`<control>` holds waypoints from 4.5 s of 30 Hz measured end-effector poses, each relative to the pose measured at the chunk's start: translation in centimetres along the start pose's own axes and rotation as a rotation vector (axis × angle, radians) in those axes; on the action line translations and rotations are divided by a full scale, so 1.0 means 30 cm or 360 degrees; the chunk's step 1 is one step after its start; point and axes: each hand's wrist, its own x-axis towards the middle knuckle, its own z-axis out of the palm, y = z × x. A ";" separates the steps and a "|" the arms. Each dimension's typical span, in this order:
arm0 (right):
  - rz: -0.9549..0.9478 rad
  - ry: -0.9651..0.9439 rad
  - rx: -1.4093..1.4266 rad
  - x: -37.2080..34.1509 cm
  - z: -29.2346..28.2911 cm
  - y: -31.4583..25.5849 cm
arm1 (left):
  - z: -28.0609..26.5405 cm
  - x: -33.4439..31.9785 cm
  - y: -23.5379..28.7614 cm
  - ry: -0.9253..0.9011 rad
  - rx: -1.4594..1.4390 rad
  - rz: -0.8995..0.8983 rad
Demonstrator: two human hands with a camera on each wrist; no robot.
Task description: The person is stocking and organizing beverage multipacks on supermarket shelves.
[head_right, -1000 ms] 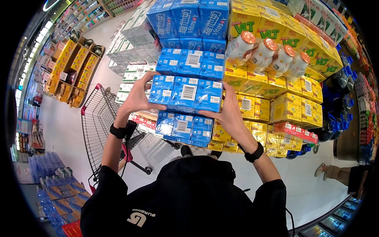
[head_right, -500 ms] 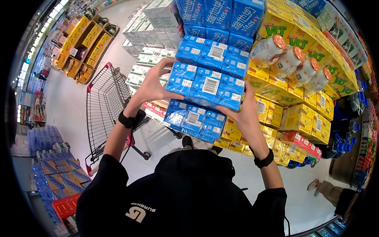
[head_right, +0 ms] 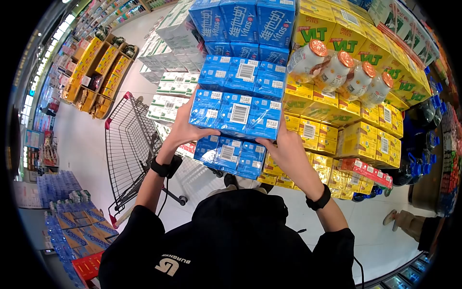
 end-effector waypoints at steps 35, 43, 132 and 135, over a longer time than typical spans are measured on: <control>-0.0017 0.0257 -0.0064 0.006 0.010 -0.014 | 0.034 -0.054 -0.017 0.0175 0.0295 -0.0060; -0.0021 0.0114 -0.0223 -0.007 0.019 0.016 | 0.059 -0.046 -0.031 0.0115 0.0106 -0.0084; -0.0506 0.0040 -0.0850 0.040 -0.093 -0.046 | -0.020 0.020 -0.023 -0.0151 0.0025 0.0062; -0.0483 -0.0003 -0.0899 0.052 -0.111 -0.081 | -0.019 0.001 0.000 -0.0055 -0.0098 -0.0107</control>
